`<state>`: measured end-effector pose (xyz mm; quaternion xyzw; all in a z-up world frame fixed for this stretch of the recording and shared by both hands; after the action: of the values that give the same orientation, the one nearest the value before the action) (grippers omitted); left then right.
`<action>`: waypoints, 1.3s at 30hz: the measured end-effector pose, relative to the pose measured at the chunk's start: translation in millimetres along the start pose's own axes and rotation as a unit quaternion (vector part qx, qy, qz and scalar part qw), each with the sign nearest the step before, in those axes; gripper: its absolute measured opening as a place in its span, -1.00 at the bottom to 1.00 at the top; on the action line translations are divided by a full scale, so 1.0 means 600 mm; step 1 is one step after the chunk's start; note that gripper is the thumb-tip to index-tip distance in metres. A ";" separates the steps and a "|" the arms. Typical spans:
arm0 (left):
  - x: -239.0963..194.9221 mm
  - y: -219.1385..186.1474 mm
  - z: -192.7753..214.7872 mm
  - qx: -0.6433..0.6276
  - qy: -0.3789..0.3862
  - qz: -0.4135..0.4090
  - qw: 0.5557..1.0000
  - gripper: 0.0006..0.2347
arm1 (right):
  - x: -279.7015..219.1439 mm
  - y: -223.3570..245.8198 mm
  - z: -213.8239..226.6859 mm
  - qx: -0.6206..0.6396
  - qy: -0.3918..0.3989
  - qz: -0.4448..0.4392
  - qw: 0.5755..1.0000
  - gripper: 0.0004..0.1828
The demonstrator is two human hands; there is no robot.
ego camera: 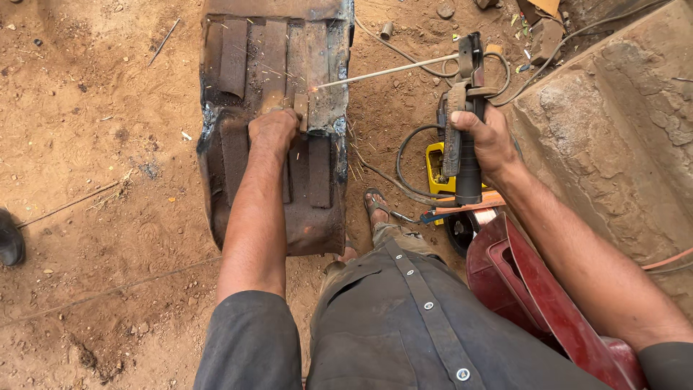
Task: The person positions a metal plate on a large rusty metal object and uses a welding torch to join them. They hold a red welding mask in their left hand to shield their eyes while welding with their right hand, creating bright sparks and smoke. The person continues to weld along the seam of the metal plate throughout the clip.
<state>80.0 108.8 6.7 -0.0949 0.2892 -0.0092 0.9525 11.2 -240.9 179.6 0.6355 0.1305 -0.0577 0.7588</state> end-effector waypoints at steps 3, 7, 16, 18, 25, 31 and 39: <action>0.008 0.004 -0.005 -0.021 -0.016 0.001 1.000 -0.64 | -0.005 -0.014 0.007 0.036 -0.008 0.012 0.999 -0.52; 0.014 0.013 -0.012 -0.030 -0.042 -0.008 0.999 -0.72 | -0.013 -0.044 0.012 0.063 -0.024 -0.018 0.998 -0.52; 0.008 0.017 -0.020 -0.032 -0.035 0.020 0.999 -0.66 | -0.021 -0.044 0.010 -0.012 -0.013 0.000 1.000 -0.39; 0.004 0.018 -0.026 -0.033 -0.011 0.035 0.999 -0.66 | -0.040 0.013 -0.016 -0.205 0.051 0.155 0.965 -0.33; -0.004 0.012 -0.010 -0.041 -0.030 0.013 0.999 -0.66 | -0.038 0.024 -0.041 -0.344 0.056 0.176 0.920 -0.14; 0.006 0.017 -0.016 -0.040 -0.029 0.017 0.999 -0.70 | 0.004 -0.077 0.035 0.051 -0.018 -0.037 0.998 -0.36; 0.008 0.019 -0.017 -0.029 -0.033 0.020 0.999 -0.64 | 0.002 -0.087 0.031 0.077 0.002 0.003 0.997 -0.32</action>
<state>77.8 118.1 -6.3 -0.1168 0.2601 0.0217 0.9582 1.2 -268.6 132.8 0.6926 0.1254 -0.0637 0.7074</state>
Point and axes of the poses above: each hand's wrist, its own x-axis towards the middle knuckle, its own z-axis out of the back of the hand, y = z × x, the point moved 10 cm from there along x, towards the middle knuckle, and after that the axes turned 7 degrees about -x, right-handed, at the moved point
